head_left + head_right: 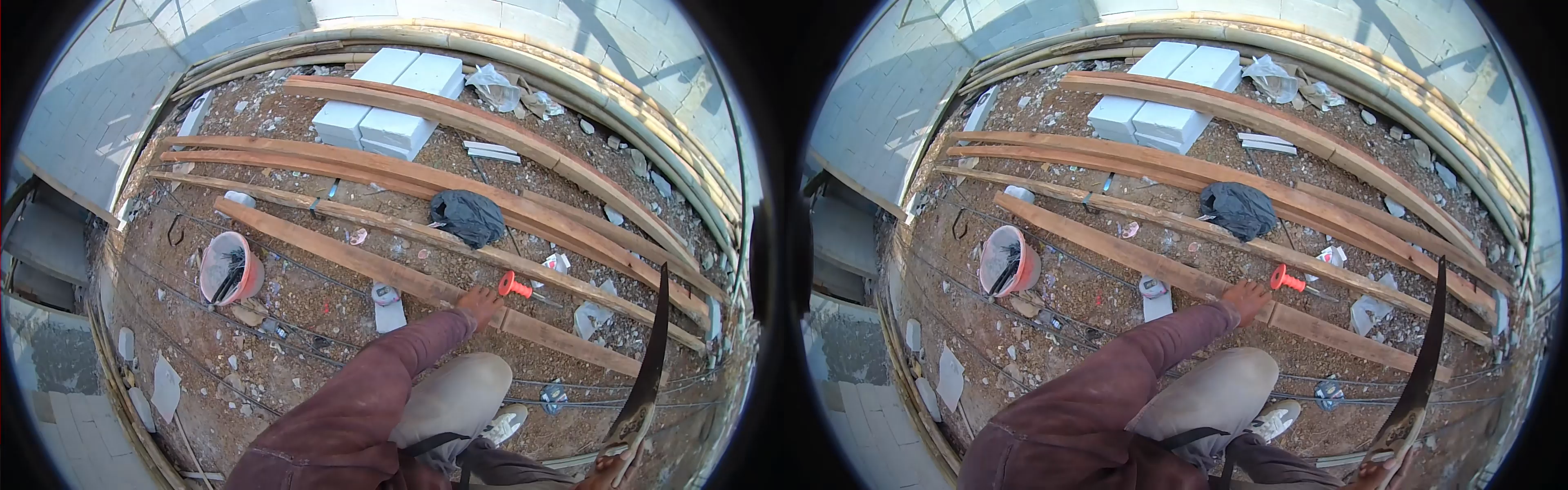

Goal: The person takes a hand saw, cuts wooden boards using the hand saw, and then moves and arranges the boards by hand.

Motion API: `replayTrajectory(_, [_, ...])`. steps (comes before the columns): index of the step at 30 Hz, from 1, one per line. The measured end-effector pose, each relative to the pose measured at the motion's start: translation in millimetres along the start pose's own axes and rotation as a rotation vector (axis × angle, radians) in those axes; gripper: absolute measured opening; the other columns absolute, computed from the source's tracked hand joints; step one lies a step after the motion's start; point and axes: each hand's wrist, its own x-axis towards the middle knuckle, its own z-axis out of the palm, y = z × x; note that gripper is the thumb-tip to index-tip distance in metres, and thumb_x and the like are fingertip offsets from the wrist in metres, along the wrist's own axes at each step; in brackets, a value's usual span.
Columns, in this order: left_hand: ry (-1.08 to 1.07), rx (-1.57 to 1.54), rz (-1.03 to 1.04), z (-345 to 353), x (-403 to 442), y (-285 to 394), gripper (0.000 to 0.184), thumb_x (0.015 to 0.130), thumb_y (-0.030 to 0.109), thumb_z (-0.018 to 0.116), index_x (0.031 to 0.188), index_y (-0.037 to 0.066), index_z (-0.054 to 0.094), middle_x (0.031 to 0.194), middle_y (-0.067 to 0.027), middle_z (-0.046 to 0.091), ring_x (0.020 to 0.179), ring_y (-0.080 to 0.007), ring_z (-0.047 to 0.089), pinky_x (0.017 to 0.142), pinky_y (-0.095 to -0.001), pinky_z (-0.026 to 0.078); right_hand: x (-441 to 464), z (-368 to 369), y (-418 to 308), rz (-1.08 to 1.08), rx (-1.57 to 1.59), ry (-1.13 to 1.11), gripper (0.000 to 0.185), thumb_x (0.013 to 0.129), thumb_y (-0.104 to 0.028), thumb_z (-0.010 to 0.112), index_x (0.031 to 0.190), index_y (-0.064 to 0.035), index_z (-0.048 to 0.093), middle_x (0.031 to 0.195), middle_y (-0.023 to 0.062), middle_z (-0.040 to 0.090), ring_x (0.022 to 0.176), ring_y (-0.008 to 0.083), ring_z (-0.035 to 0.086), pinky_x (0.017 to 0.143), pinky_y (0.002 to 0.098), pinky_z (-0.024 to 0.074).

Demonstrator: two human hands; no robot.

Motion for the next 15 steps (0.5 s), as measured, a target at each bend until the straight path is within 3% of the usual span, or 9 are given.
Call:
replayTrajectory(3, [0.128,0.014,-0.052,15,16,-3,0.062,0.082,0.023,0.074,0.138,0.012,0.052,0.130,-0.0107,0.058,0.128,-0.0299,0.053,0.108,-0.0499,0.039,-5,-13,7,0.013,0.006,-0.004,0.050,0.097,-0.031,0.067,0.131,0.0038,0.061,0.096,0.0061,0.066,0.080,0.0154,0.059,0.068,0.0306,0.0476])
replayTrajectory(6, [0.107,-0.062,-0.113,23,27,-13,0.065,0.081,0.026,0.077,0.138,0.011,0.051,0.133,-0.0113,0.056,0.131,-0.0313,0.050,0.111,-0.0517,0.036,-10,-21,10,0.039,0.062,-0.009,0.048,0.095,-0.032,0.068,0.128,0.0030,0.062,0.096,0.0077,0.067,0.082,0.0183,0.061,0.070,0.0334,0.0494])
replayTrajectory(9, [0.112,-0.130,-0.078,4,15,-16,0.068,0.081,0.030,0.078,0.140,0.009,0.052,0.140,-0.0143,0.052,0.137,-0.0331,0.044,0.114,-0.0538,0.033,-18,-2,-25,0.061,0.110,0.052,0.044,0.108,-0.023,0.055,0.143,0.0028,0.054,0.075,-0.0039,0.045,0.062,0.0035,0.038,0.056,0.0228,0.0335])
replayTrajectory(12, [0.151,-0.225,-0.051,-13,-22,-16,0.069,0.082,0.034,0.078,0.140,0.008,0.053,0.143,-0.0166,0.049,0.140,-0.0350,0.040,0.118,-0.0552,0.030,-17,4,-29,0.060,0.182,0.037,0.046,0.106,-0.022,0.058,0.142,0.0054,0.054,0.072,-0.0030,0.048,0.060,0.0032,0.039,0.054,0.0219,0.0314])
replayTrajectory(15, [0.375,-0.102,-0.101,-7,-65,-42,0.072,0.081,0.038,0.079,0.139,0.005,0.054,0.143,-0.0183,0.048,0.139,-0.0393,0.039,0.121,-0.0580,0.023,-14,-1,-24,0.068,0.297,0.040,0.046,0.104,-0.022,0.061,0.140,0.0067,0.055,0.071,-0.0029,0.051,0.059,0.0031,0.042,0.053,0.0213,0.0341])
